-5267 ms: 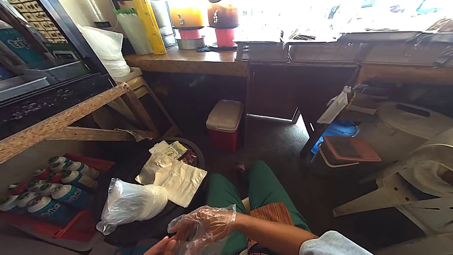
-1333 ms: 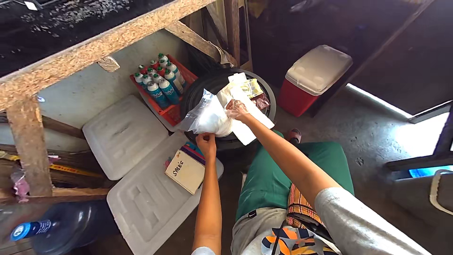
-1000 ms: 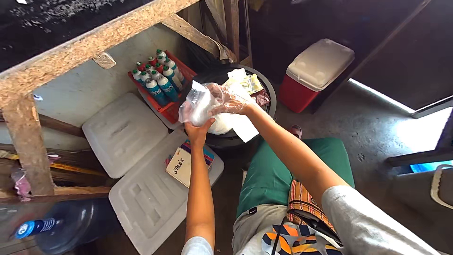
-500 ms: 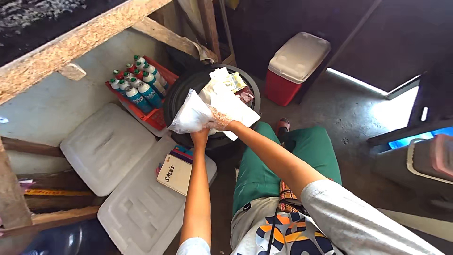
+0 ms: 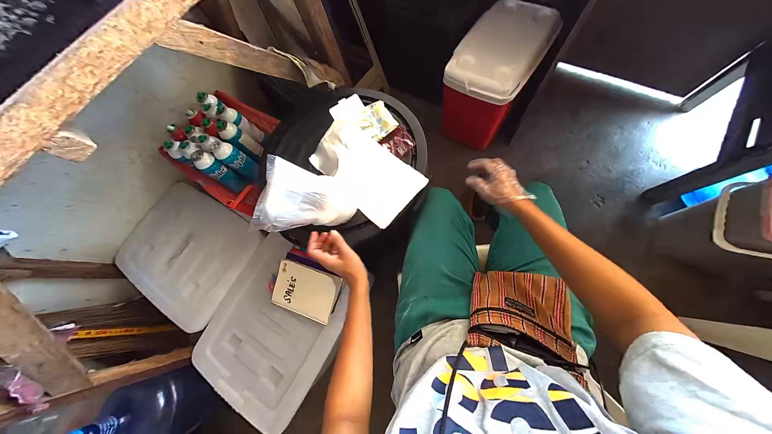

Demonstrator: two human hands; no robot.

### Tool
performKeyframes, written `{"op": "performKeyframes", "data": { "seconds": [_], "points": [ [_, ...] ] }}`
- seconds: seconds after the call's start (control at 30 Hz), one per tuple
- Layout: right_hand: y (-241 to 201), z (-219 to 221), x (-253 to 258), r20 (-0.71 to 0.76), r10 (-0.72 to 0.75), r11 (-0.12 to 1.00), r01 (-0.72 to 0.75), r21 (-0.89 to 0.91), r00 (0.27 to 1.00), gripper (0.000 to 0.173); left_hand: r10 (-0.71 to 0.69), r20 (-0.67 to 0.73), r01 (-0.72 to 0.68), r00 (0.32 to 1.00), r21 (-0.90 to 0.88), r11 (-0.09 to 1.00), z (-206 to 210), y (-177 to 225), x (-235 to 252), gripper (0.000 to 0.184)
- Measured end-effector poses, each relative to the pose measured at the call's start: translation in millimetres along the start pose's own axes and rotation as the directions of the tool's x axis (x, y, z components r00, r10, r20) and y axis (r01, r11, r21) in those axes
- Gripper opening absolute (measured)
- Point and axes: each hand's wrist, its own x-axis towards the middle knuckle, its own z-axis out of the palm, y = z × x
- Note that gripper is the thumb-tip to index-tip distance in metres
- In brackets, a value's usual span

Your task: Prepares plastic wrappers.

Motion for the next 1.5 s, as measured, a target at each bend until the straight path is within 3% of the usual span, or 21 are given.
{"op": "performKeyframes", "data": {
  "seconds": [0.07,0.13,0.23,0.33,0.4,0.47,0.57,0.77,0.83,0.9,1.03,1.17,1.27,1.33,1.4,1.43,1.5],
  "points": [
    [24.2,-21.8,-2.4,-0.057,0.125,0.991,-0.122,0.059,0.99,0.039,0.119,0.2,-0.127,0.973,0.031,0.991,17.0,9.4,-20.8,0.042],
    [31.7,-31.5,-8.7,-0.049,0.223,0.968,-0.215,0.133,0.974,0.038,0.239,0.376,-0.266,0.895,0.02,0.964,40.7,19.6,-20.1,0.031],
    [43.2,-14.6,-18.1,-0.023,0.256,0.945,-0.245,0.215,0.966,0.036,0.323,0.514,-0.389,0.795,0.022,0.921,83.8,39.5,8.6,0.033],
    [48.2,20.8,-36.1,0.011,0.341,0.893,-0.328,0.308,0.94,0.034,0.168,0.66,-0.425,0.732,0.251,0.87,121.9,42.9,38.8,0.07],
    [48.2,36.9,-42.4,0.034,0.362,0.885,-0.355,0.302,0.931,0.032,0.0,0.713,-0.463,0.701,0.454,0.761,139.6,36.5,48.2,0.088],
    [46.1,39.5,-42.4,0.024,0.326,0.901,-0.318,0.295,0.945,0.031,-0.114,0.713,-0.489,0.692,0.579,0.653,149.9,24.3,47.3,0.086],
    [50.5,34.2,-42.0,0.05,0.331,0.89,-0.329,0.314,0.942,0.03,-0.105,0.705,-0.522,0.701,0.608,0.599,153.4,8.3,40.8,0.073],
    [51.8,41.9,-37.4,0.093,0.327,0.874,-0.338,0.35,0.94,0.028,-0.085,0.691,-0.495,0.717,0.592,0.636,151.2,8.6,39.9,0.056],
    [50.8,42.7,-37.5,0.086,0.324,0.872,-0.333,0.36,0.942,0.028,-0.024,0.654,-0.457,0.757,0.555,0.695,150.2,5.4,38.9,0.053],
    [50.6,40.8,-37.1,0.087,0.336,0.861,-0.343,0.375,0.938,0.028,0.01,0.592,-0.373,0.806,0.494,0.786,148.4,5.1,39.1,0.053],
    [47.8,34.4,-36.1,0.116,0.39,0.823,-0.402,0.402,0.914,0.029,-0.079,0.449,-0.122,0.89,0.402,0.907,143.6,18.9,43.7,0.051],
    [49.7,36.3,-36.7,0.12,0.383,0.829,-0.398,0.392,0.916,0.029,-0.201,0.499,0.116,0.843,0.195,0.974,133.4,44.8,64.8,0.053],
    [51.3,40.6,-39.3,0.042,0.336,0.862,-0.326,0.388,0.941,0.029,-0.165,0.504,0.123,0.847,0.117,0.986,122.8,80.9,76.6,0.052],
    [48.8,40.7,-41.6,-0.113,0.248,0.909,-0.191,0.372,0.962,0.027,-0.096,0.548,0.072,0.831,0.064,0.995,112.5,107.2,77.5,0.05],
    [35.9,32.1,-40.1,-0.217,0.142,0.93,-0.056,0.362,0.966,0.027,0.015,0.629,-0.071,0.777,0.064,0.995,100.8,129.4,68.6,0.046],
    [21.3,23.5,-39.3,-0.185,0.114,0.917,-0.032,0.398,0.976,0.03,0.06,0.711,-0.169,0.701,0.083,0.982,92.5,138.8,60.4,0.046],
    [-19.3,2.8,-38.3,0.055,0.111,0.818,-0.123,0.562,0.992,0.036,0.078,0.881,-0.375,0.467,0.118,0.919,81.3,149.0,37.3,0.047]
  ]
}}
